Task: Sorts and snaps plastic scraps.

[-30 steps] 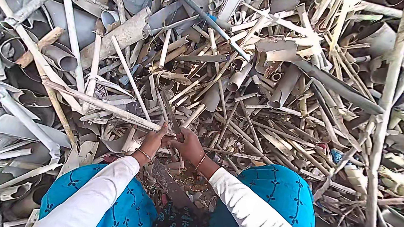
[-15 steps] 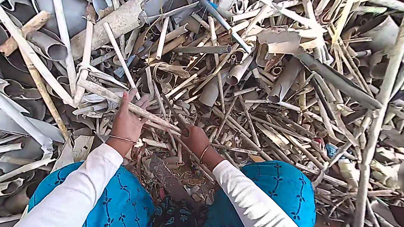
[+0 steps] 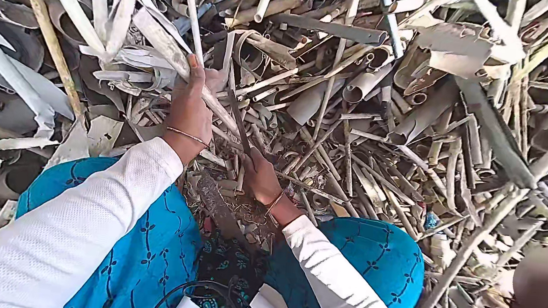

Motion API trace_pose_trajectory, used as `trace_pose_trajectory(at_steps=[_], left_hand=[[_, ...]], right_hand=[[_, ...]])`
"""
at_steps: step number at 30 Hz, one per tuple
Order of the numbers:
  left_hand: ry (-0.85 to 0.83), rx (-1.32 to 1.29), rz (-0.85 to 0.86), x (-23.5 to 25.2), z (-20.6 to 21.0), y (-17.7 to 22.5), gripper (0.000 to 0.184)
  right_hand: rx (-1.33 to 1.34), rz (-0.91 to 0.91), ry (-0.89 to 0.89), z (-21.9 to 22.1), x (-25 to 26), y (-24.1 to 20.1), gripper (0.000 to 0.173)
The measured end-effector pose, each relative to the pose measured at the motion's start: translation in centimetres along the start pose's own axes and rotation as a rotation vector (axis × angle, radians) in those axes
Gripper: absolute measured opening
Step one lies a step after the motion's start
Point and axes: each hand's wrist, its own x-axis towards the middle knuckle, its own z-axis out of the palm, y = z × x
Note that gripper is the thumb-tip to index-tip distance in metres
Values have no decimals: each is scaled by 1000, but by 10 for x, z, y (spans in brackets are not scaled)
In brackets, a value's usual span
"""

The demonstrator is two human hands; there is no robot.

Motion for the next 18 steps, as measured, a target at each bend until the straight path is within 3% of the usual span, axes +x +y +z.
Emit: trace_pose_trajectory(at_steps=[1,2,6,12,15,17,18], left_hand=[[-18,5,17,1,-1,3,46],[-22,5,38,3,-3,7,42],[-3,71,83,23,-21,27,34],[85,58,150,49,-43,51,15],[142,53,156,61,-46,47,33],[38,15,214,89,-75,20,30],[-159,9,278,118,-114,-5,14]], right_hand=[[64,-137,146,41,55,58,34],[113,-131,168,63,92,95,38],[254,185,230,93,153,163,35],[-96,338,-63,189,189,197,40],[-184,281,-153,233,212,189,42],[-157,280,-164,252,235,178,51],[-147,303,-159,260,248,173,54]])
